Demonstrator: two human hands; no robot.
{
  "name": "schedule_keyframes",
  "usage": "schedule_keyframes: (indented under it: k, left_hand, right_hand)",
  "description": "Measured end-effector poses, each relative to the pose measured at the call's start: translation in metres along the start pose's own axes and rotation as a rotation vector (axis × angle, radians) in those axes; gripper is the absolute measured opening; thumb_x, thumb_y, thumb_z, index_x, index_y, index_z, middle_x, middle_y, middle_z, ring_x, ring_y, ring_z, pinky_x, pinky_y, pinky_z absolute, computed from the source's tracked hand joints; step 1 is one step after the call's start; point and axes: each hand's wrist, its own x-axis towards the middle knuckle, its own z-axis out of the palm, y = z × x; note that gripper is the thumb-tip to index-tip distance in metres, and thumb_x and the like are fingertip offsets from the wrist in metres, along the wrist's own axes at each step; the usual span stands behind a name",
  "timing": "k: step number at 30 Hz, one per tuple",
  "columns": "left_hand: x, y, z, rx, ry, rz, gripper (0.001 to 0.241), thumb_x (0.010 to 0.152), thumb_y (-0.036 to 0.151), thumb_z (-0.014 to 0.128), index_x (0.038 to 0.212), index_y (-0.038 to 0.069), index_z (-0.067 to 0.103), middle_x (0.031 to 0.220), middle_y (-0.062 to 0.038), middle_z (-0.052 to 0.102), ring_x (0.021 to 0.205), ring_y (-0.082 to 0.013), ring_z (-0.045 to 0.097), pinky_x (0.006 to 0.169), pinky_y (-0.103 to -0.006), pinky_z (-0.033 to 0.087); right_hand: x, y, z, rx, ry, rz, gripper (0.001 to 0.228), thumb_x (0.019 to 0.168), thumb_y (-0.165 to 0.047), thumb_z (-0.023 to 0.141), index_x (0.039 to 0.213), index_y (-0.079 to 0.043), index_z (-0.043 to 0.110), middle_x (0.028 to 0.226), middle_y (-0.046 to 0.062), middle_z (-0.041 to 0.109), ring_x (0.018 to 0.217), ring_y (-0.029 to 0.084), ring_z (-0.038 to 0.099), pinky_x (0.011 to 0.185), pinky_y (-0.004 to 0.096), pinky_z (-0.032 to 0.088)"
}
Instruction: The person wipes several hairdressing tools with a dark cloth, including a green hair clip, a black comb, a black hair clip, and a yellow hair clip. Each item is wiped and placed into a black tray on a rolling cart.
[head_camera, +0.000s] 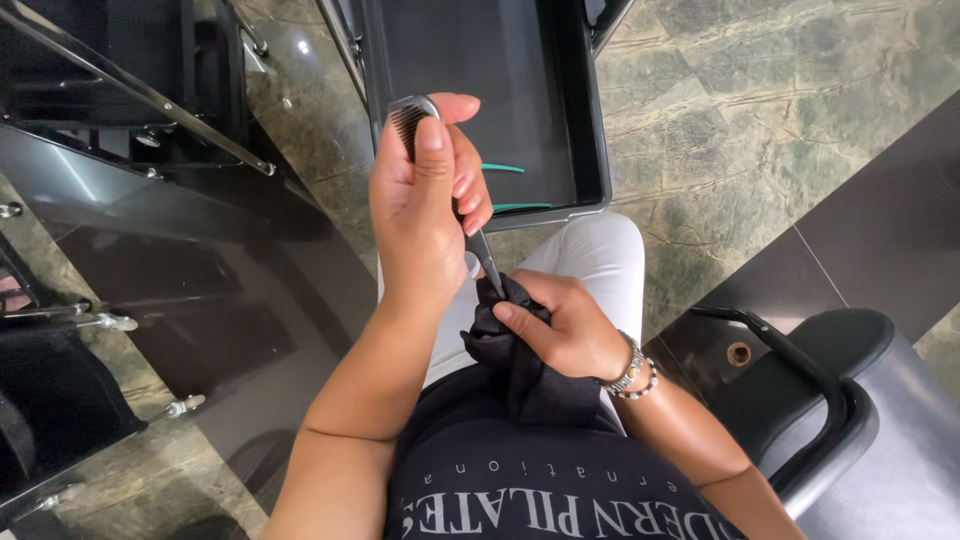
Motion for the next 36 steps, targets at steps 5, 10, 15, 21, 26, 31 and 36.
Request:
schedule_keyframes:
  k: [5, 10, 15, 21, 26, 31, 36]
  left_hand:
    - [-0.007, 0.004, 0.005, -0.021, -0.016, -0.003, 0.036, 0.104, 0.037, 0.048, 0.12, 0.006, 0.056, 0.072, 0.002, 0.041, 0.058, -0.0065, 0.037, 0.047, -0.021, 0.031]
    - [-0.009, 0.004, 0.007, -0.031, -0.021, 0.001, 0.038, 0.103, 0.039, 0.051, 0.121, 0.006, 0.056, 0.072, 0.002, 0.042, 0.058, -0.0064, 0.038, 0.047, -0.0209, 0.029]
    - [-0.01, 0.004, 0.006, -0.03, -0.027, 0.006, 0.038, 0.103, 0.039, 0.051, 0.123, 0.006, 0.055, 0.073, 0.002, 0.041, 0.058, -0.0066, 0.037, 0.048, -0.0211, 0.029]
    - [-0.01, -0.001, 0.006, -0.036, -0.024, 0.007, 0.039, 0.103, 0.039, 0.052, 0.124, 0.006, 0.055, 0.071, 0.002, 0.041, 0.058, -0.0061, 0.036, 0.046, -0.0205, 0.028]
    - [-0.014, -0.003, 0.008, -0.044, -0.057, -0.005, 0.045, 0.101, 0.043, 0.054, 0.127, 0.006, 0.053, 0.072, 0.003, 0.038, 0.059, -0.0059, 0.034, 0.049, -0.021, 0.028]
    - [-0.021, -0.035, 0.005, -0.085, -0.138, -0.055, 0.035, 0.108, 0.024, 0.044, 0.128, -0.004, 0.051, 0.065, 0.001, 0.039, 0.054, -0.0071, 0.039, 0.043, -0.0198, 0.042]
    - [0.009, -0.011, -0.028, -0.099, 0.07, 0.044, 0.04, 0.105, 0.038, 0.048, 0.123, 0.003, 0.052, 0.063, 0.003, 0.033, 0.05, -0.0058, 0.033, 0.041, -0.0175, 0.029]
  right_hand:
    - [-0.002, -0.005, -0.002, 0.001, 0.004, -0.035, 0.026, 0.104, -0.028, 0.053, 0.089, -0.008, 0.057, 0.077, -0.001, 0.05, 0.068, 0.013, 0.044, 0.063, 0.029, 0.04]
    - [-0.003, -0.008, -0.003, 0.0, 0.005, -0.047, 0.027, 0.104, -0.029, 0.052, 0.087, -0.008, 0.055, 0.076, -0.001, 0.047, 0.067, 0.014, 0.042, 0.062, 0.029, 0.038]
    - [-0.002, -0.009, -0.003, 0.002, 0.0, -0.051, 0.027, 0.104, -0.029, 0.052, 0.089, -0.007, 0.057, 0.077, 0.0, 0.051, 0.068, 0.014, 0.046, 0.063, 0.028, 0.04]
    - [-0.001, -0.01, -0.004, 0.004, 0.015, -0.055, 0.028, 0.104, -0.029, 0.053, 0.088, -0.007, 0.058, 0.077, 0.0, 0.052, 0.067, 0.014, 0.046, 0.063, 0.028, 0.041]
    - [0.01, -0.009, -0.01, -0.021, 0.029, -0.086, 0.031, 0.104, -0.031, 0.053, 0.082, -0.009, 0.05, 0.073, -0.001, 0.044, 0.066, 0.014, 0.04, 0.061, 0.03, 0.036]
    - [0.015, -0.008, -0.012, 0.111, 0.166, -0.164, 0.016, 0.099, -0.011, 0.066, 0.085, -0.006, 0.066, 0.07, 0.008, 0.062, 0.071, 0.012, 0.057, 0.062, 0.033, 0.051]
    - [-0.003, -0.009, -0.027, -0.021, 0.075, -0.163, 0.017, 0.095, -0.009, 0.069, 0.086, 0.003, 0.063, 0.068, 0.025, 0.061, 0.062, 0.044, 0.065, 0.058, 0.044, 0.053]
